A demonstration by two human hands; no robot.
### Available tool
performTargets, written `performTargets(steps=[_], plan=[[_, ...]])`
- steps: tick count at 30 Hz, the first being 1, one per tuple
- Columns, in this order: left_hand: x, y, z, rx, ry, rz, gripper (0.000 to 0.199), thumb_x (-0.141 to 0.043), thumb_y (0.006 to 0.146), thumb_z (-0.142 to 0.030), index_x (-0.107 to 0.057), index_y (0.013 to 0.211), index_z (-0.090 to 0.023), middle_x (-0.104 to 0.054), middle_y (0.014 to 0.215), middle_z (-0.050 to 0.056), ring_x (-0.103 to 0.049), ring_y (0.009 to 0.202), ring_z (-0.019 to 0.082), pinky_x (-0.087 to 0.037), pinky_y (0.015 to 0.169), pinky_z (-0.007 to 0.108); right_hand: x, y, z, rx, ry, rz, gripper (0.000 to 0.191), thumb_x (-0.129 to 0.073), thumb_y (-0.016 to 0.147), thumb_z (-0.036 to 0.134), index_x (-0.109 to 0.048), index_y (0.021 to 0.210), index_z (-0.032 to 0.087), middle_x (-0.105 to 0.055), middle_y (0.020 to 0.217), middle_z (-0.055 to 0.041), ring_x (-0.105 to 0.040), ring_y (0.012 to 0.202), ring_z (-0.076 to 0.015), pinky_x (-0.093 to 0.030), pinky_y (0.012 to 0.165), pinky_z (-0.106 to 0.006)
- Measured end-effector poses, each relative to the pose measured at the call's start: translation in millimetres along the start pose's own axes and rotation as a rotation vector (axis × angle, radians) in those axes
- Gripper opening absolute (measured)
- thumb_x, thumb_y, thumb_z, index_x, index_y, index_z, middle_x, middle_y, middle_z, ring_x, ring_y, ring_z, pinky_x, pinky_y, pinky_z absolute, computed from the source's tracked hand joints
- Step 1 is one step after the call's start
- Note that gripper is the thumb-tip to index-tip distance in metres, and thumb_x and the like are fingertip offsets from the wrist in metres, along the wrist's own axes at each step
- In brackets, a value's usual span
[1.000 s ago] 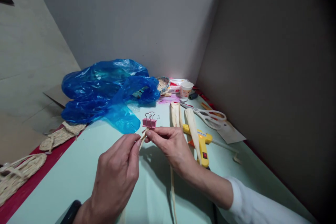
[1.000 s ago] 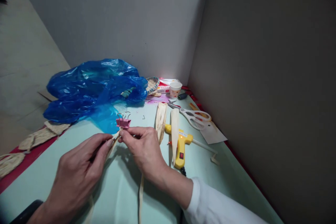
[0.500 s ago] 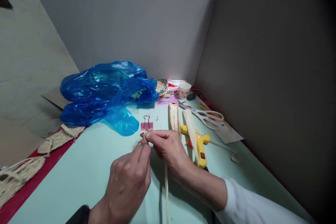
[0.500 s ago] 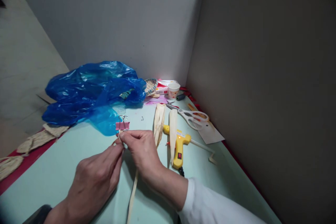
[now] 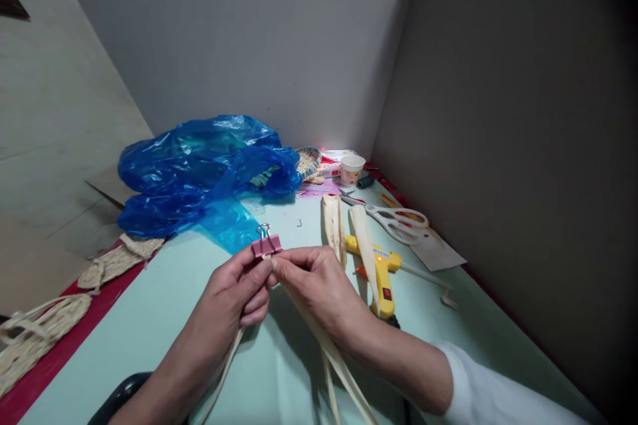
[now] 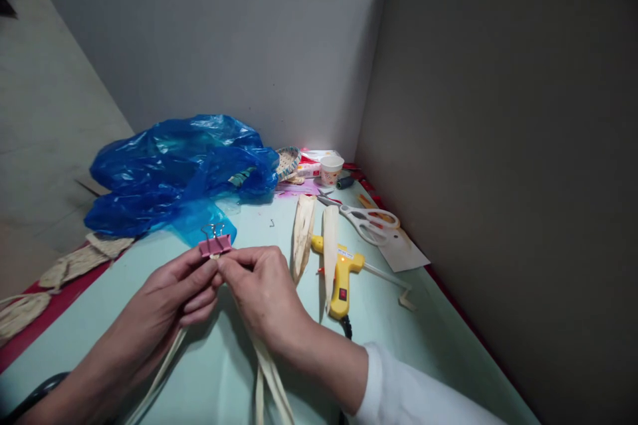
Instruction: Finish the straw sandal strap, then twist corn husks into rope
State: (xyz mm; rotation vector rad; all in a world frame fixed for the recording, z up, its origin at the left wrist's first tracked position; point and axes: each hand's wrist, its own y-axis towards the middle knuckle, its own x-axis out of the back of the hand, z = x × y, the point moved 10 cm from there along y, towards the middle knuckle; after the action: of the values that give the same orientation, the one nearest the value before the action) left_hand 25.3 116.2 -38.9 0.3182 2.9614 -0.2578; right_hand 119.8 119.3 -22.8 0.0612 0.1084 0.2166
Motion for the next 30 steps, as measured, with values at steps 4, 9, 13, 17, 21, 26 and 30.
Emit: performTargets(steps=[4,9,13,17,21,26,30], plan=[[8.0,-1,5,0.034,-0.085,-0.053,0.038,-0.071,0.079,-0.034,-0.061,0.111,-0.016,-0.04,0.061,-0.009,-0.017,0.044,0.0,-0.013,0.039,0.014,-5,1,8,0.076,-0.089,0.097,0.023,-0.052,0.085,0.021,-0.073,0.079,0.013,-0.067,0.074,-0.0018,-0.058,0.075,-0.0151,-0.043,0.074,-0.026],[12.0,-1,4,0.045,-0.027,-0.081,0.036,-0.071,0.078,-0.037,-0.064,0.103,-0.013,-0.036,0.057,-0.009,-0.017,0.045,0.001,-0.01,0.039,0.016,-2,-4,20,0.146,-0.367,0.081,0.022,-0.052,0.087,0.019,-0.075,0.088,0.018,-0.073,0.081,-0.0016,-0.064,0.075,-0.016,-0.043,0.068,-0.025],[15.3,-2,5,0.052,0.017,-0.118,0.036,-0.073,0.074,-0.041,-0.065,0.095,-0.012,-0.031,0.055,-0.01,-0.016,0.046,0.003,-0.011,0.039,0.015,0,-10,36,0.255,-0.644,0.007,0.02,-0.055,0.087,0.018,-0.073,0.079,0.017,-0.073,0.076,-0.0028,-0.062,0.063,-0.0135,-0.039,0.059,-0.024],[23.5,-3,0,0.017,0.148,-0.184,0.034,-0.069,0.074,-0.046,-0.065,0.088,-0.016,-0.034,0.053,-0.009,-0.022,0.047,0.005,-0.016,0.04,0.016,2,-10,42,0.31,-0.784,-0.034,0.016,-0.059,0.087,0.022,-0.072,0.082,0.015,-0.071,0.075,-0.0034,-0.06,0.061,-0.0124,-0.037,0.057,-0.024],[29.8,-4,-24,-0.17,0.424,-0.307,0.025,-0.067,0.074,-0.04,-0.067,0.071,-0.016,-0.047,0.057,-0.005,-0.039,0.055,0.009,-0.033,0.049,0.019,-6,-16,45,0.393,-0.971,-0.012,0.018,-0.053,0.091,0.022,-0.067,0.082,0.014,-0.067,0.075,-0.0038,-0.058,0.064,-0.0142,-0.037,0.058,-0.026],[34.0,-5,-28,-0.207,0.461,-0.389,0.021,-0.068,0.071,-0.037,-0.072,0.074,-0.017,-0.068,0.072,0.0,-0.057,0.074,0.018,-0.044,0.065,0.025,-36,-42,51,0.677,-1.26,-0.035,0.015,-0.047,0.09,0.013,-0.061,0.083,0.014,-0.06,0.073,-0.0043,-0.054,0.062,-0.0179,-0.032,0.05,-0.031],[37.1,-4,-9,-0.094,0.272,-0.36,0.023,-0.076,0.068,-0.036,-0.075,0.08,-0.016,-0.071,0.079,0.002,-0.059,0.072,0.016,-0.045,0.067,0.024,-63,-68,51,0.947,-1.382,-0.055,0.019,-0.044,0.083,0.002,-0.059,0.076,0.012,-0.056,0.063,-0.0059,-0.051,0.054,-0.0196,-0.029,0.043,-0.032]])
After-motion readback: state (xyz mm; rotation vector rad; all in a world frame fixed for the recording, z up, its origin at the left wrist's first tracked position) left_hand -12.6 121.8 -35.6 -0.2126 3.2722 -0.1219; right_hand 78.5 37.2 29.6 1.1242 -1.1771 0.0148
